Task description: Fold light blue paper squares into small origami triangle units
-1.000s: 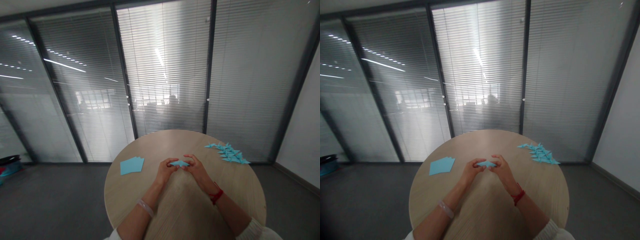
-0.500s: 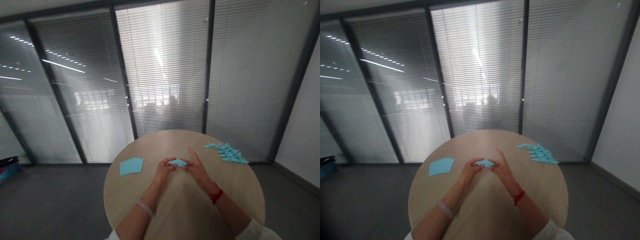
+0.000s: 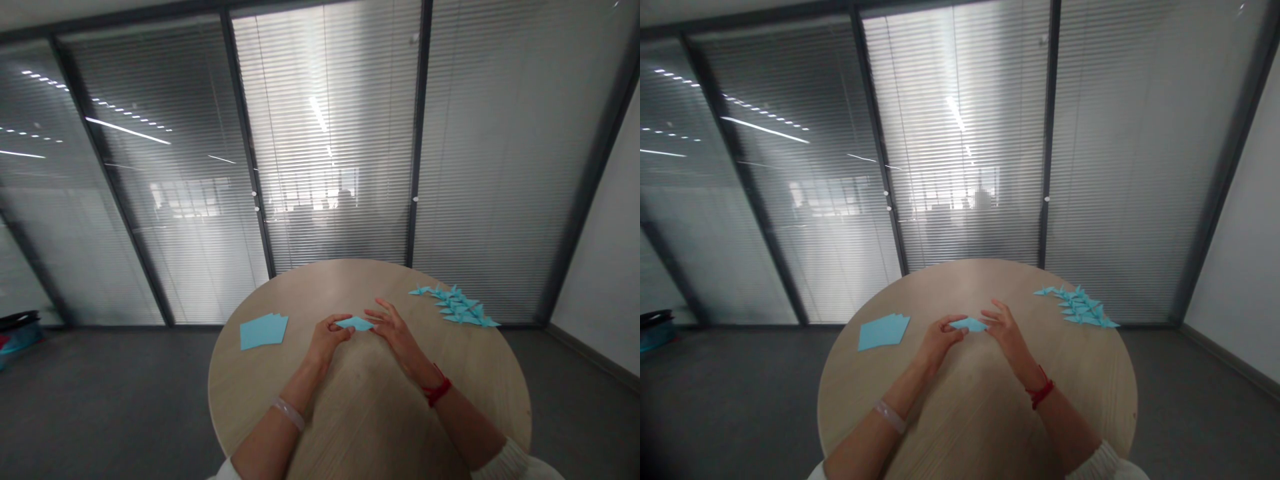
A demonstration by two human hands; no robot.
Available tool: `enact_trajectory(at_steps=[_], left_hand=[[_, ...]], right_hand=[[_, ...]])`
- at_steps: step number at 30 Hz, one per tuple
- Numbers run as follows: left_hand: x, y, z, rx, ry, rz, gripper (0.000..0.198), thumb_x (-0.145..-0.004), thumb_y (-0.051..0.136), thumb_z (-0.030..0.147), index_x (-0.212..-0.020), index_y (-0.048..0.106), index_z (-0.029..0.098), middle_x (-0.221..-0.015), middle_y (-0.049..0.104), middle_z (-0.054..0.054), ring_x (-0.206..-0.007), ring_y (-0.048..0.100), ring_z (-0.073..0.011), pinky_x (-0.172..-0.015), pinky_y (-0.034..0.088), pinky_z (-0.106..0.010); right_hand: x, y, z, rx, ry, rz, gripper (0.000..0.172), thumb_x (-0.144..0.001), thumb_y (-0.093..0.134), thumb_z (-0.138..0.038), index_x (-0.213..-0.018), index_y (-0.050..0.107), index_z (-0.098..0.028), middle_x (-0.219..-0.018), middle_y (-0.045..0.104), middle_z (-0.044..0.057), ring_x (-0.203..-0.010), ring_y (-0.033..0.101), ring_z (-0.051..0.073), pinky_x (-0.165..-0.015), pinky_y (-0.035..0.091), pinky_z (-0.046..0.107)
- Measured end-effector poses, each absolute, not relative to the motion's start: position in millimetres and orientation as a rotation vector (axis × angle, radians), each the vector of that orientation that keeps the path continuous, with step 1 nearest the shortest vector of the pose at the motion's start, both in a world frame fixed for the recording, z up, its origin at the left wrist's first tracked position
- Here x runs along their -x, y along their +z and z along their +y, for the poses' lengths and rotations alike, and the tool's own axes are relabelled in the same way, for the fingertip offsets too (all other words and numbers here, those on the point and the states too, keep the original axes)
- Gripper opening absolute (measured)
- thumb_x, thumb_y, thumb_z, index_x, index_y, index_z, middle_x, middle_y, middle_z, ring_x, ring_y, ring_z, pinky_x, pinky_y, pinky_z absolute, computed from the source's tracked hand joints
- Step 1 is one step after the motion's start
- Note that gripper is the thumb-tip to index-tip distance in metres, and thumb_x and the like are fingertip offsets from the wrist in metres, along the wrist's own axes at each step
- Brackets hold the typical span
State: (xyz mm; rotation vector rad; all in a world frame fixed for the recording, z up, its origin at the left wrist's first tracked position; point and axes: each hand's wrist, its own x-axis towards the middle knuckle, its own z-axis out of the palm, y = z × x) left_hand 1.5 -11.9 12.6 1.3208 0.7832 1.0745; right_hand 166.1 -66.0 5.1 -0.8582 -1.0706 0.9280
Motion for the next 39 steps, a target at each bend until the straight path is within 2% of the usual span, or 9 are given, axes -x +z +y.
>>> enact_trajectory(at_steps=[5,11,19,24,31,39], left_hand=[[-4,13,-15,-1.422,0.997,0.739,0.031,-0.052,0.077,0.023,-0.08,0.07,0.012,-0.058,0.062,0.0,-0.053,0.052,-0.0088,-0.056,0.04,-0.021],[-6,11,-15,-1.482,0.949,0.723,0.029,-0.052,0.078,0.028,-0.076,0.07,0.013,-0.056,0.062,0.001,-0.051,0.052,-0.0093,-0.055,0.039,-0.021],[-7,8,-13,-1.514,0.946,0.73,0.034,-0.059,0.075,0.039,-0.081,0.072,0.013,-0.063,0.066,-0.003,-0.057,0.057,-0.0123,-0.063,0.047,-0.025],[-7,7,-12,-1.464,0.933,0.726,0.035,-0.06,0.075,0.04,-0.081,0.072,0.012,-0.067,0.069,-0.004,-0.058,0.06,-0.0132,-0.067,0.051,-0.028],[-6,11,-18,-1.322,0.939,0.735,0.033,-0.061,0.076,0.035,-0.082,0.072,0.01,-0.07,0.07,-0.006,-0.064,0.064,-0.015,-0.071,0.053,-0.028],[-2,23,-24,-1.188,0.927,0.689,0.029,-0.063,0.076,0.032,-0.081,0.071,0.009,-0.078,0.071,-0.008,-0.067,0.065,-0.013,-0.073,0.053,-0.024]], right_hand=[[-165,4,-65,1.017,0.642,-1.303,0.032,-0.071,0.068,-0.039,-0.098,0.065,-0.022,-0.102,0.065,0.008,-0.095,0.06,0.024,-0.085,0.047,0.037],[-163,3,-67,1.084,0.361,-1.485,0.015,-0.078,0.063,-0.037,-0.082,0.071,-0.025,-0.083,0.065,0.004,-0.082,0.06,0.022,-0.079,0.046,0.034],[-162,4,-68,1.119,0.247,-1.508,0.012,-0.081,0.062,-0.035,-0.081,0.07,-0.027,-0.08,0.064,0.004,-0.077,0.058,0.022,-0.075,0.044,0.034],[-162,5,-70,1.102,0.209,-1.574,0.012,-0.083,0.059,-0.034,-0.082,0.07,-0.028,-0.08,0.063,0.004,-0.079,0.056,0.023,-0.077,0.043,0.036],[-165,5,-72,1.067,0.119,-1.74,0.021,-0.087,0.052,-0.024,-0.097,0.07,-0.03,-0.088,0.065,0.005,-0.084,0.057,0.023,-0.079,0.045,0.037],[-171,-1,-68,1.063,-0.199,-1.935,0.034,-0.088,0.042,-0.013,-0.113,0.062,-0.026,-0.105,0.064,0.007,-0.096,0.059,0.019,-0.085,0.051,0.035]])
